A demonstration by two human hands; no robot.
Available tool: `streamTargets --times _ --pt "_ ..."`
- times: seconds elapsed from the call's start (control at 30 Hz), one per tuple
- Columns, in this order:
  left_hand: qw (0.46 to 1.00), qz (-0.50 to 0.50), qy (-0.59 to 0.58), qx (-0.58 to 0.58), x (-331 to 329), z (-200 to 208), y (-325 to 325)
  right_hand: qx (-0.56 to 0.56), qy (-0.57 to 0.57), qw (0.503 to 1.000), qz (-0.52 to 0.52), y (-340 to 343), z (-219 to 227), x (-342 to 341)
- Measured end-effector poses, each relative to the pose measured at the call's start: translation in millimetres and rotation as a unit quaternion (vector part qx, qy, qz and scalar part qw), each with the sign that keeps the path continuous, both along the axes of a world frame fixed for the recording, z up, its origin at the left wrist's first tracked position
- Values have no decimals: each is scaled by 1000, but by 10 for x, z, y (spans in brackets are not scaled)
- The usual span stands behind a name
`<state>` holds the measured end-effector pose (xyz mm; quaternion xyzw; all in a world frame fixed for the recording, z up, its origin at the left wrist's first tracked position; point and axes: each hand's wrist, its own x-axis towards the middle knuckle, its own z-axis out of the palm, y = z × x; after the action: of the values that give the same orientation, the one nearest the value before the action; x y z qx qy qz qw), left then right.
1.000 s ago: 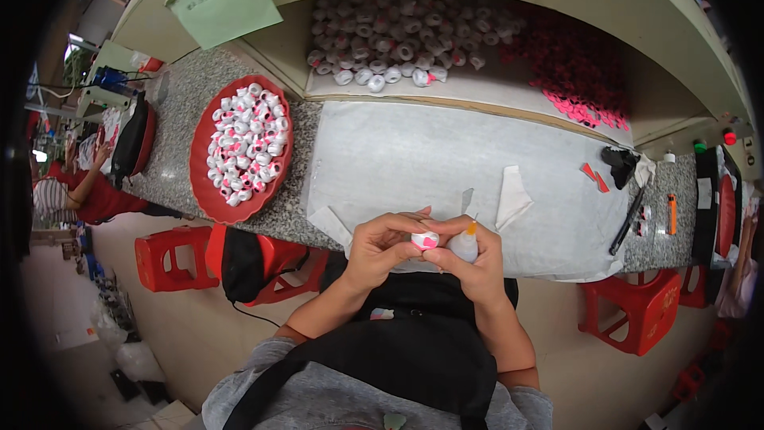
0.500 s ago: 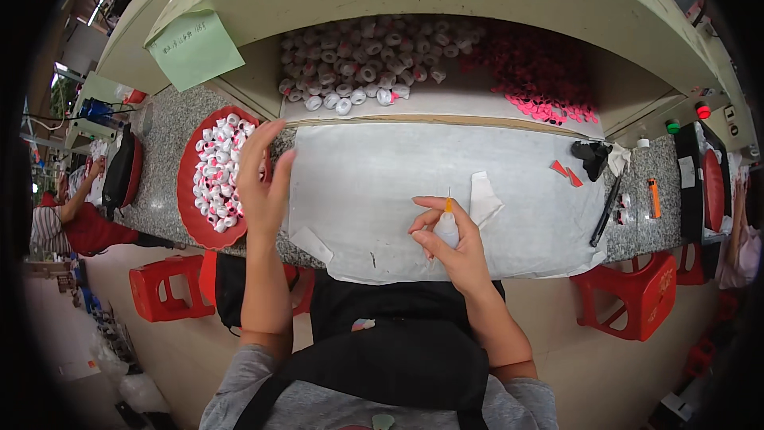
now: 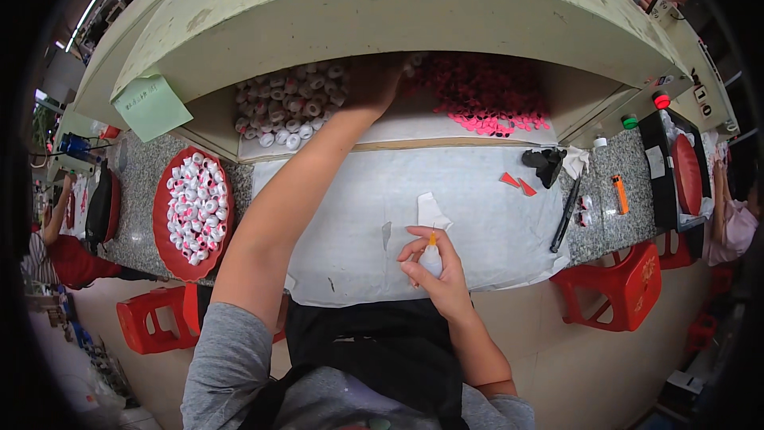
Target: Assembling small plastic toy components by applying glue from a bottle and joining pieces at a factory workbench.
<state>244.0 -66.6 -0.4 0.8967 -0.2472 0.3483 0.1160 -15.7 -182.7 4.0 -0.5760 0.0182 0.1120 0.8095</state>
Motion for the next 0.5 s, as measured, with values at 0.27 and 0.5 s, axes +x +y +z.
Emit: streamTargets --times 0.27,0.5 --pt "732 -191 422 -500 -868 293 581 62 -93 994 5 2 -71 -1" --pt "477 -207 475 -710 -2107 268 794 -92 -141 984 -58 197 311 7"
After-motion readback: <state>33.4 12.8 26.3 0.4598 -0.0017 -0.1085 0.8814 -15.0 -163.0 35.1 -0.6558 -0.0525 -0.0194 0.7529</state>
